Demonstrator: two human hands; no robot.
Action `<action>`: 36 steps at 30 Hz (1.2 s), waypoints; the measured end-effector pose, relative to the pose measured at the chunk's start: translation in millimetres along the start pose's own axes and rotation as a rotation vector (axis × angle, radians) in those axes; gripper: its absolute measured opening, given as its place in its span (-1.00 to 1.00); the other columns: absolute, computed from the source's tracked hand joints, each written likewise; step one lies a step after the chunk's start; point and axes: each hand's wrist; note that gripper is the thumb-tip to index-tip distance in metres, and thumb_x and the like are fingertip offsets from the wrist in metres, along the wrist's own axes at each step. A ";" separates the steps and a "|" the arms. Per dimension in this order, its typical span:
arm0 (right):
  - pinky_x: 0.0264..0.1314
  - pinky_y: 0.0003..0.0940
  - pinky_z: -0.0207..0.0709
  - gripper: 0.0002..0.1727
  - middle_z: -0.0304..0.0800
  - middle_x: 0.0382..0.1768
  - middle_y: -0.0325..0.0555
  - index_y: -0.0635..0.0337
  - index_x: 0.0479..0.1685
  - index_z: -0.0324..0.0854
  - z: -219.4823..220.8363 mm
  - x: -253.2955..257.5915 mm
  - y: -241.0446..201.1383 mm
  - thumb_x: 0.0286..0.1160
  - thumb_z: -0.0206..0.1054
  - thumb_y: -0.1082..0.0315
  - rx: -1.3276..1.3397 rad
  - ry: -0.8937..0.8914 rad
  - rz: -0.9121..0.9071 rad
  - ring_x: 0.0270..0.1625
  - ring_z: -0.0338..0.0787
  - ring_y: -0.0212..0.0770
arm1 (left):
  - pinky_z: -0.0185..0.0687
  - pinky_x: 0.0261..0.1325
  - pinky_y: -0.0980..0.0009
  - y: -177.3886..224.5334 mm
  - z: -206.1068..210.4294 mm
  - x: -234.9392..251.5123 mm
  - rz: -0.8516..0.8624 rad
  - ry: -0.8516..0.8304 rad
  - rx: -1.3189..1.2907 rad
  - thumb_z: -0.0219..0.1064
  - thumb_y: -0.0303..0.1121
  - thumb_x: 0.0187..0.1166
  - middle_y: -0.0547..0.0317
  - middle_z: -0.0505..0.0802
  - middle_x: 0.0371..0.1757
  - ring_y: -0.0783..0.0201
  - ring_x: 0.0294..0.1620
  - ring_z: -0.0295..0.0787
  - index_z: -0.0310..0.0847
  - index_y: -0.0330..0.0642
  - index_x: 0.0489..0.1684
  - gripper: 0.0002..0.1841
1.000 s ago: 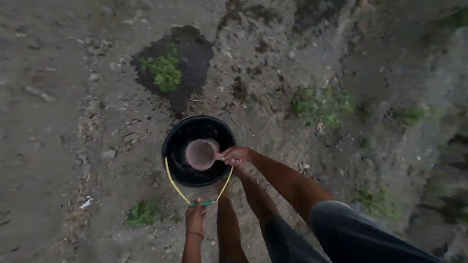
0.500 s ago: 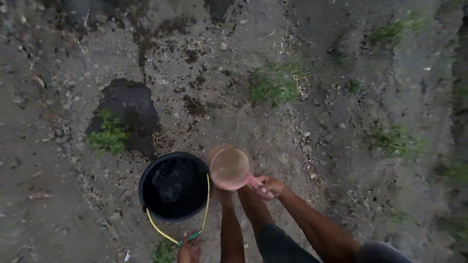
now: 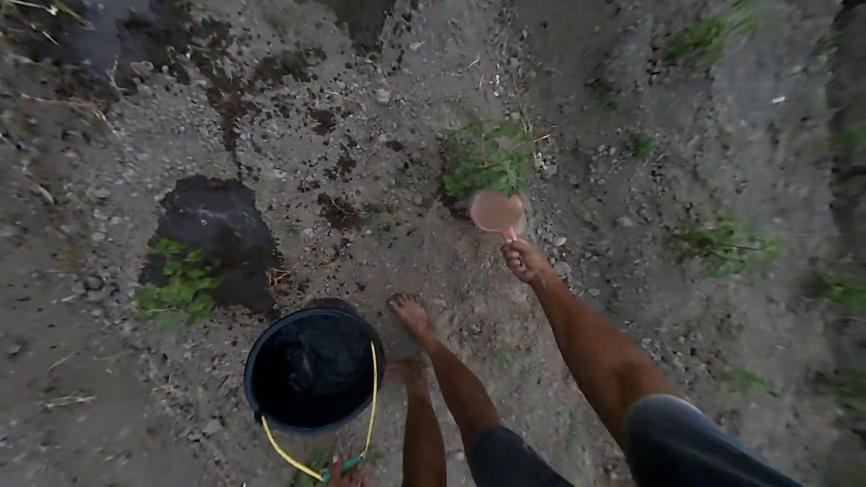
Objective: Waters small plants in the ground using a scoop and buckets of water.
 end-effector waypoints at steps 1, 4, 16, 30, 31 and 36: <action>-0.82 -0.76 0.22 -0.86 0.50 -0.60 -0.32 0.12 0.00 0.38 2.6 2.1 -6.9 0.85 -0.08 0.40 -0.007 0.022 -0.010 -0.79 0.35 -0.60 | 0.64 -0.21 0.30 -0.5 -0.2 1.0 -0.002 0.004 0.003 -0.15 -0.07 0.91 0.16 0.69 -0.17 0.31 -0.26 0.67 0.41 -0.14 0.08 -0.65; -0.82 -0.76 0.21 -0.88 0.46 -0.63 -0.34 0.10 -0.02 0.39 14.6 1.9 -21.8 0.85 -0.05 0.37 -0.009 0.073 -0.041 -0.80 0.34 -0.59 | 0.63 -0.29 0.32 -2.7 1.4 3.4 -0.014 0.034 0.009 -0.13 -0.05 0.90 0.16 0.70 -0.22 0.31 -0.34 0.67 0.41 -0.14 0.07 -0.64; -0.82 -0.72 0.22 -0.94 0.50 -0.62 -0.32 0.11 -0.02 0.41 45.4 -11.4 -25.2 0.81 0.06 0.36 -0.059 0.156 -0.089 -0.79 0.35 -0.57 | 0.58 -0.32 0.20 -14.4 12.0 4.0 -0.103 0.068 -0.255 -0.02 -0.05 0.80 0.03 0.65 -0.21 0.18 -0.33 0.61 0.38 -0.14 0.09 -0.67; -0.70 -0.56 0.31 -0.88 0.47 -0.55 -0.24 0.23 0.09 0.45 56.0 -41.5 43.7 0.71 0.18 0.45 -0.380 0.420 -0.233 -0.70 0.38 -0.44 | 0.75 -0.23 0.16 -23.5 22.0 36.4 -0.071 -0.036 -0.801 -0.11 -0.14 0.84 0.14 0.79 -0.30 0.14 -0.24 0.84 0.31 -0.01 -0.25 -0.74; -0.68 -0.53 0.32 -0.86 0.46 -0.53 -0.22 0.24 0.12 0.45 57.8 -46.4 51.2 0.72 0.18 0.45 -0.410 0.434 -0.256 -0.69 0.38 -0.42 | 0.75 -0.22 0.16 -20.9 21.0 34.5 -0.072 -0.048 -0.818 -0.12 -0.16 0.84 0.14 0.79 -0.29 0.14 -0.24 0.84 0.30 -0.01 -0.24 -0.75; -0.82 -0.67 0.26 -0.84 0.47 -0.64 -0.36 0.09 -0.06 0.39 72.1 -110.2 95.9 0.88 -0.03 0.28 -0.225 0.209 -0.314 -0.80 0.34 -0.54 | 0.71 -0.17 0.15 -27.4 10.7 51.1 -0.105 -0.063 -0.675 -0.04 -0.06 0.86 0.15 0.74 -0.28 0.19 -0.22 0.77 0.36 -0.05 -0.19 -0.70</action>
Point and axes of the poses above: each hand's wrist, its own x-axis towards the middle knuckle, its own z-axis out of the palm, y = z × x
